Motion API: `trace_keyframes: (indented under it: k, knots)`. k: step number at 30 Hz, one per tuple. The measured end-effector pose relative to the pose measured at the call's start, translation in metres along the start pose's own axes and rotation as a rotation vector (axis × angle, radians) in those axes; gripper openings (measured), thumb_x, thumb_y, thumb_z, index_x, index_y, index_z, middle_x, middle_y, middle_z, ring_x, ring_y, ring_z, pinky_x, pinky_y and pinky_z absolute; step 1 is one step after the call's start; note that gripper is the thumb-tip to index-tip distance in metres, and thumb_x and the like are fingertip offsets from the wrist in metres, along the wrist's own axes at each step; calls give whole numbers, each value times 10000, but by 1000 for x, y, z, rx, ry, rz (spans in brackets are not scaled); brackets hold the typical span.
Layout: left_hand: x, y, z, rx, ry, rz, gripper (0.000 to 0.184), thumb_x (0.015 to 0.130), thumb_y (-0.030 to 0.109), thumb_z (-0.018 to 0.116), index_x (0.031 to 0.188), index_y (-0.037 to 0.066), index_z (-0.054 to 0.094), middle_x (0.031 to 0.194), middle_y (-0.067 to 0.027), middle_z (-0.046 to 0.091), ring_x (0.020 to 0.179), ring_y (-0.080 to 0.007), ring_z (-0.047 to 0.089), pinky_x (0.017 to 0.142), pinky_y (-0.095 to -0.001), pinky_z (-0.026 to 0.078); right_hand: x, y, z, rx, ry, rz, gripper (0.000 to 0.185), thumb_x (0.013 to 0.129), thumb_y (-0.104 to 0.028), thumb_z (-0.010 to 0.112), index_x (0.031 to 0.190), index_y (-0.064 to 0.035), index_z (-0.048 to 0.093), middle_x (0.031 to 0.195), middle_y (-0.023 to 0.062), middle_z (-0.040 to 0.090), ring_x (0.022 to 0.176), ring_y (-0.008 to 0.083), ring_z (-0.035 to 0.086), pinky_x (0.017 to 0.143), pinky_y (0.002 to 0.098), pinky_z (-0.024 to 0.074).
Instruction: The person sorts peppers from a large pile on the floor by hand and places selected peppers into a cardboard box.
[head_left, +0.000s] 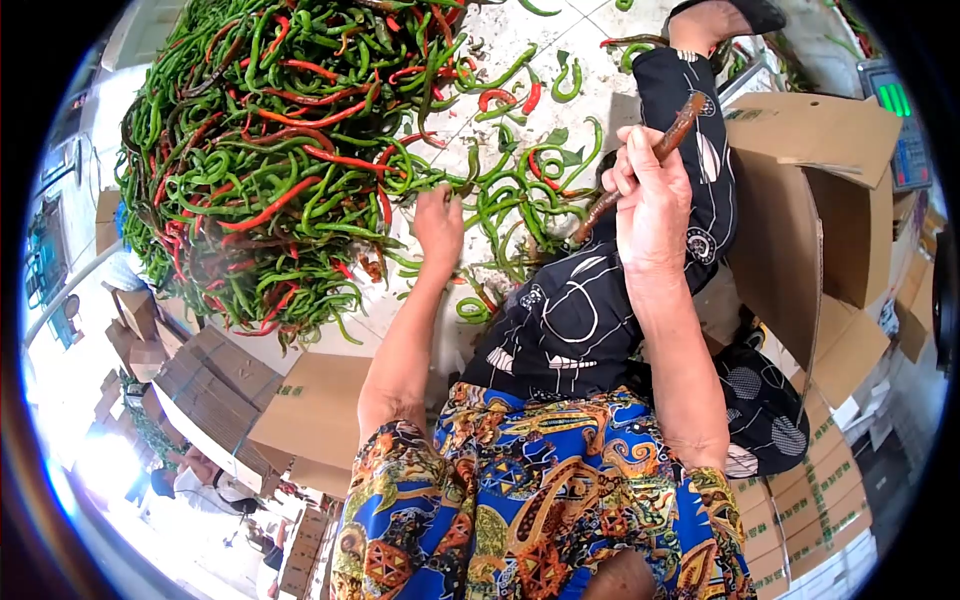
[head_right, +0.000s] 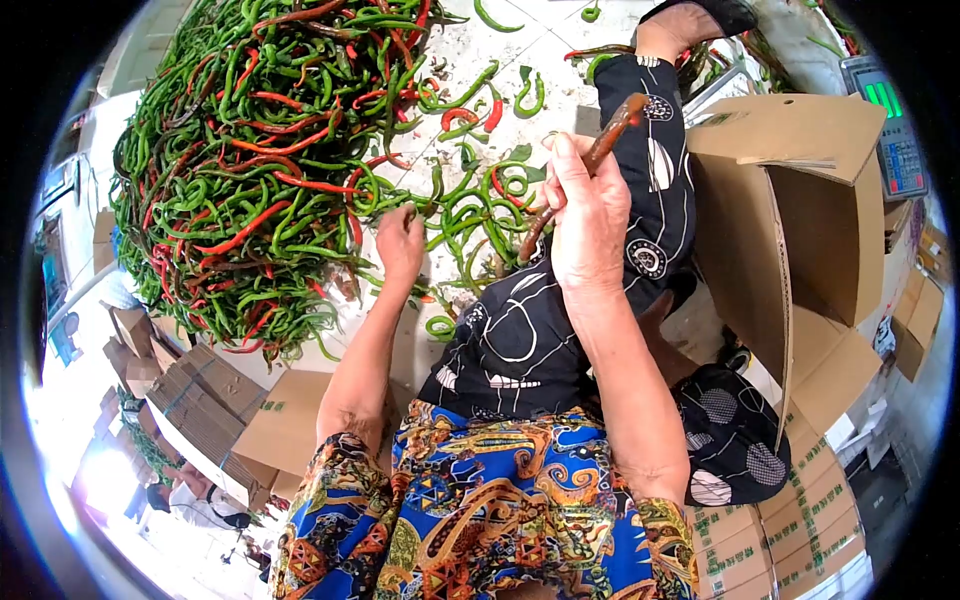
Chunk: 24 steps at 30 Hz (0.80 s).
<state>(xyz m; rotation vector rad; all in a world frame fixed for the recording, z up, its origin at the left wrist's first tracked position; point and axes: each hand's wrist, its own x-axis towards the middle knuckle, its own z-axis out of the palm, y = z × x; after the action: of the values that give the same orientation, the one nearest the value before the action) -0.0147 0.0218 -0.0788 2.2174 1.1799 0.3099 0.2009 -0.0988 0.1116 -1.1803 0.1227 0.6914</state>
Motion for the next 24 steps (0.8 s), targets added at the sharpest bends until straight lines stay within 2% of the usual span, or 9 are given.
trace_keyframes:
  k: [3, 6, 7, 8, 12, 13, 16, 20, 24]
  knots:
    - [14, 3, 26, 139, 46, 239, 210, 763, 137, 686, 933, 18, 650, 790, -156, 612, 746, -344, 590, 690, -428, 474, -2, -8, -4, 127, 19, 94, 123, 951, -137, 568, 976, -18, 586, 720, -10, 481, 563, 55, 381, 545, 209, 346]
    - [36, -8, 47, 41, 11, 13, 290, 747, 162, 724, 983, 20, 634, 785, -157, 605, 708, -324, 585, 660, -415, 470, -3, -16, -7, 195, -8, 96, 122, 955, -116, 553, 978, -3, 592, 715, -2, 490, 560, 56, 389, 547, 224, 347]
    - [52, 4, 35, -72, -95, -169, 321, 777, 164, 723, 1040, 8, 624, 820, -168, 565, 762, -341, 557, 699, -434, 453, -4, -20, -9, 201, -40, 90, 125, 953, -114, 554, 986, -1, 595, 720, 0, 497, 562, 57, 392, 553, 229, 352]
    - [56, 21, 25, -127, 38, -74, 355, 779, 183, 724, 1063, 3, 608, 840, -161, 574, 752, -312, 566, 676, -417, 451, -6, -25, -13, 207, -74, 87, 128, 952, -112, 555, 994, 1, 599, 725, 1, 503, 564, 58, 394, 560, 234, 357]
    - [13, 41, -2, -235, -88, 13, 385, 761, 159, 737, 1093, 11, 609, 852, -128, 568, 732, -227, 551, 660, -346, 454, -6, -40, -18, 180, -62, 59, 204, 965, -141, 536, 1087, 15, 586, 777, 19, 531, 639, 68, 436, 613, 237, 378]
    - [-7, 40, -2, -157, -163, 47, 445, 755, 174, 743, 1133, 7, 581, 879, -135, 562, 771, -248, 546, 712, -351, 459, 0, -37, -29, 231, -165, 81, 236, 975, -163, 521, 1121, 15, 572, 822, 33, 562, 692, 86, 476, 661, 249, 414]
    - [-56, 46, 4, -27, -248, 160, 498, 760, 87, 701, 1212, 19, 504, 1005, -196, 525, 947, -366, 521, 856, -436, 427, 3, -27, -24, 230, -127, 115, 249, 981, -175, 507, 1130, 15, 569, 865, 44, 592, 741, 106, 522, 711, 265, 449]
    - [-65, 29, 26, -177, -249, -10, 467, 775, 5, 641, 1216, 21, 488, 1052, -214, 507, 960, -387, 507, 837, -433, 424, 8, -16, -12, 316, -146, 211, 242, 981, -169, 500, 1130, 14, 556, 923, 81, 623, 826, 145, 594, 779, 291, 489]
    - [-50, 30, 25, -209, -141, -254, 325, 784, 39, 646, 1090, 18, 538, 918, -182, 572, 864, -351, 558, 776, -402, 447, 8, -21, -7, 172, -117, 170, 215, 974, -144, 514, 1115, 12, 559, 906, 76, 614, 777, 128, 583, 751, 280, 488]
